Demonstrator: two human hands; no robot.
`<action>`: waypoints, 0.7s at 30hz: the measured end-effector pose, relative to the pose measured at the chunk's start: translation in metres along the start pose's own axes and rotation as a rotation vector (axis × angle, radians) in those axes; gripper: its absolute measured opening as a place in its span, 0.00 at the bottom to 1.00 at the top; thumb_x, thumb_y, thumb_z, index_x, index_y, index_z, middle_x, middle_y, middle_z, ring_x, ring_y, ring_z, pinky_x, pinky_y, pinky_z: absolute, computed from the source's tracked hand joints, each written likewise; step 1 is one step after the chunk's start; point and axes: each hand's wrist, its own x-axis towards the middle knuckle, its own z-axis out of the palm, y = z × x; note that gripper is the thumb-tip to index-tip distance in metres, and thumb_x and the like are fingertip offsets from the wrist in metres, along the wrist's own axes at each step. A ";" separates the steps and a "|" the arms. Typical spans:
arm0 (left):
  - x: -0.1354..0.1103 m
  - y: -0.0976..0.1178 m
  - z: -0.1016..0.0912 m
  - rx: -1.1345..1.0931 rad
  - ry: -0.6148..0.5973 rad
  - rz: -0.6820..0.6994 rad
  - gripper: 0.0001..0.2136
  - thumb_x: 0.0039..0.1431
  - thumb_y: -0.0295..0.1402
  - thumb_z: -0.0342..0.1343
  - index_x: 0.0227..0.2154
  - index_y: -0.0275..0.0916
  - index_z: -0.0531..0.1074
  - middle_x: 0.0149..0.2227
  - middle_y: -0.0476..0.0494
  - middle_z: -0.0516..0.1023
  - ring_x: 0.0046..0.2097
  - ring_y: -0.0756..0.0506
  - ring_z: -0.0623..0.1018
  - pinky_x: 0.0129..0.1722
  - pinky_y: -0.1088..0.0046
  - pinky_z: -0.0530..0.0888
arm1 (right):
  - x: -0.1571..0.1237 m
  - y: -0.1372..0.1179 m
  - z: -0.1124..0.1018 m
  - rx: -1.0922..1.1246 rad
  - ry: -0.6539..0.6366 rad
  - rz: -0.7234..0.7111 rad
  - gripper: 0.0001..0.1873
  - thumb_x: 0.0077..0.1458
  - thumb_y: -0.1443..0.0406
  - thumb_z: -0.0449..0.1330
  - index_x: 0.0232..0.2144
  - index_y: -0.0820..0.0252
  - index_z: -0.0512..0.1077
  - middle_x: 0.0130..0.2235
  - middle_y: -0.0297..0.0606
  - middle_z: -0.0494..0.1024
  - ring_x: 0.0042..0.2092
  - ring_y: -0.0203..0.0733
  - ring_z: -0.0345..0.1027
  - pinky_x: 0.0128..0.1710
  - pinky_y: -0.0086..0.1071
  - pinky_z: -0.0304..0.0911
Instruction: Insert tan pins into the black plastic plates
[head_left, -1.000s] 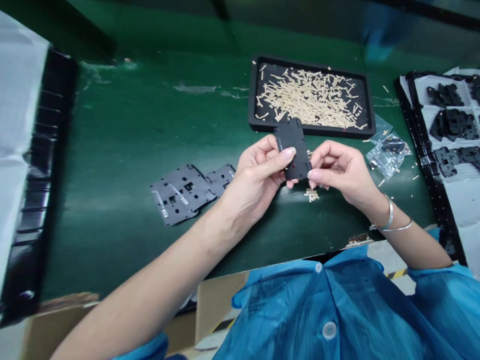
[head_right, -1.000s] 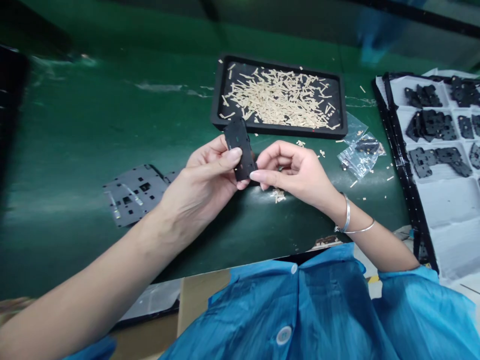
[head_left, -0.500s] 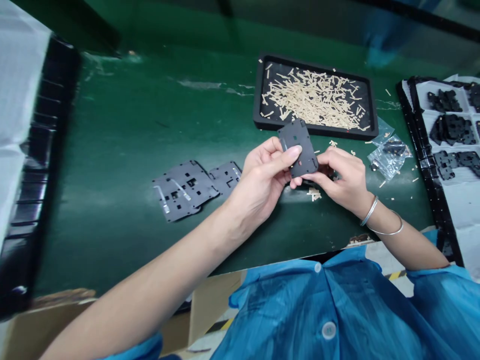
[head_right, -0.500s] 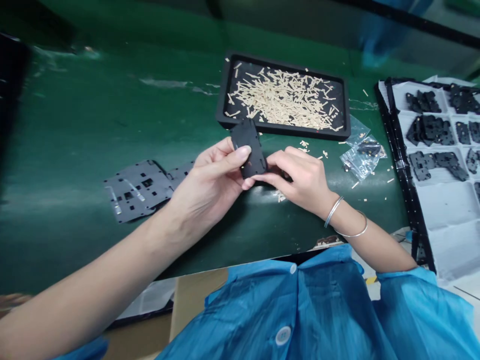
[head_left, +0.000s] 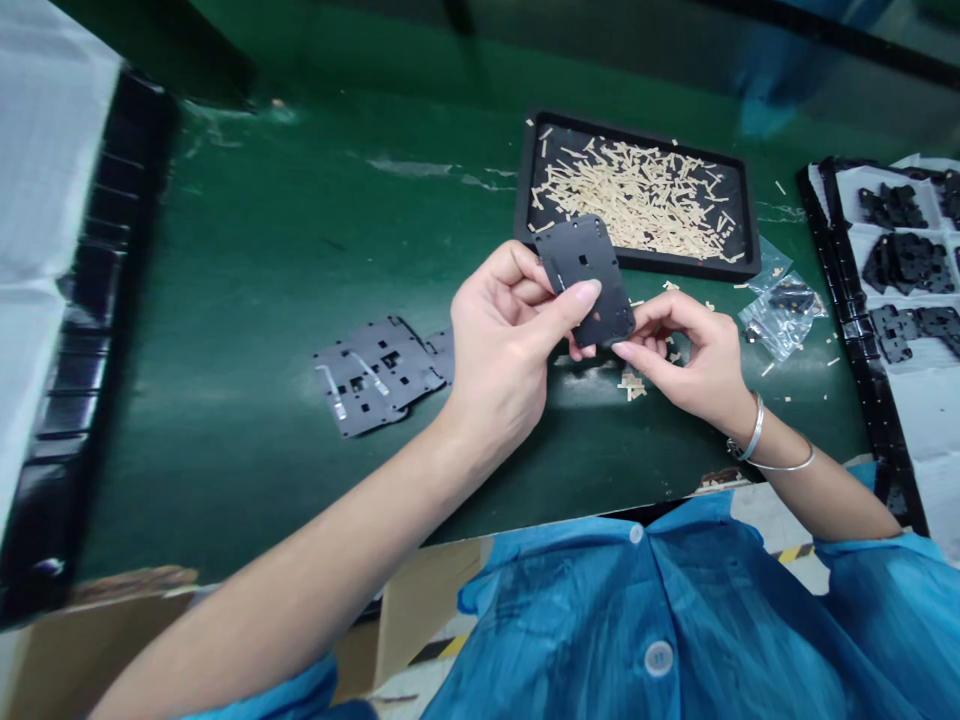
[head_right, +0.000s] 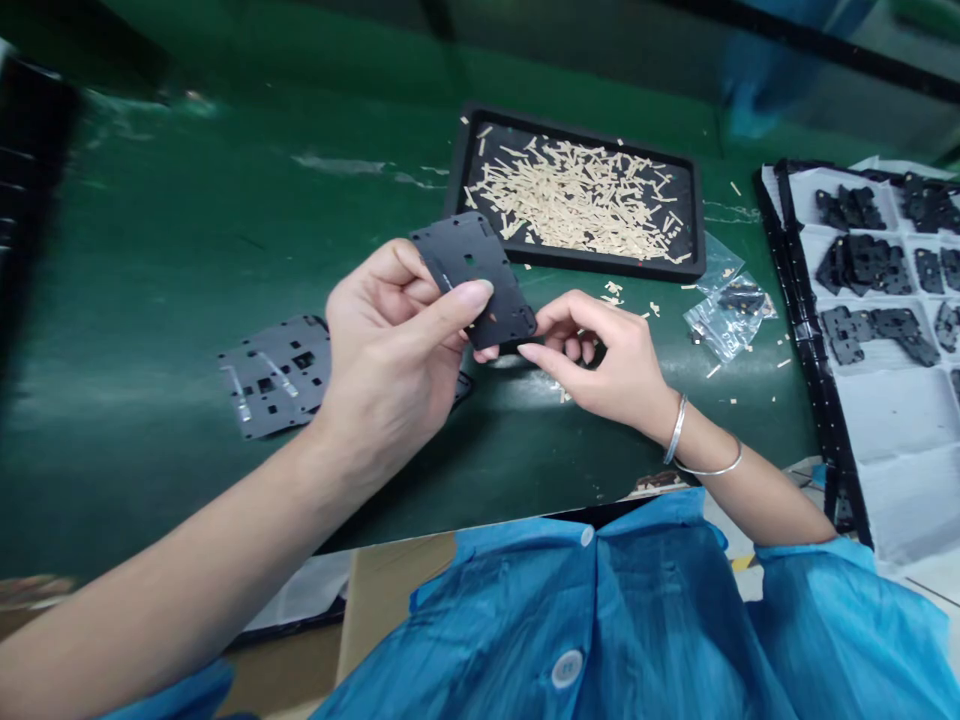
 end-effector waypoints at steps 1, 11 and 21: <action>0.000 0.000 0.000 0.003 0.002 0.007 0.17 0.46 0.30 0.70 0.22 0.40 0.63 0.22 0.57 0.70 0.20 0.55 0.68 0.16 0.78 0.65 | 0.000 -0.001 0.000 0.028 -0.008 0.039 0.06 0.52 0.64 0.65 0.28 0.58 0.70 0.23 0.27 0.70 0.23 0.29 0.60 0.23 0.26 0.60; 0.001 0.000 -0.001 0.024 0.025 -0.032 0.17 0.46 0.28 0.69 0.22 0.41 0.63 0.20 0.57 0.68 0.18 0.56 0.67 0.15 0.78 0.63 | 0.005 -0.008 0.001 0.293 -0.053 0.261 0.18 0.51 0.54 0.66 0.24 0.60 0.67 0.21 0.28 0.72 0.23 0.30 0.66 0.22 0.24 0.59; 0.009 -0.001 -0.002 -0.073 -0.065 -0.357 0.15 0.47 0.25 0.66 0.19 0.37 0.62 0.19 0.54 0.67 0.17 0.57 0.65 0.14 0.81 0.62 | 0.004 0.006 -0.001 -0.215 0.065 -0.339 0.17 0.59 0.57 0.61 0.21 0.58 0.70 0.21 0.31 0.71 0.24 0.32 0.59 0.27 0.30 0.58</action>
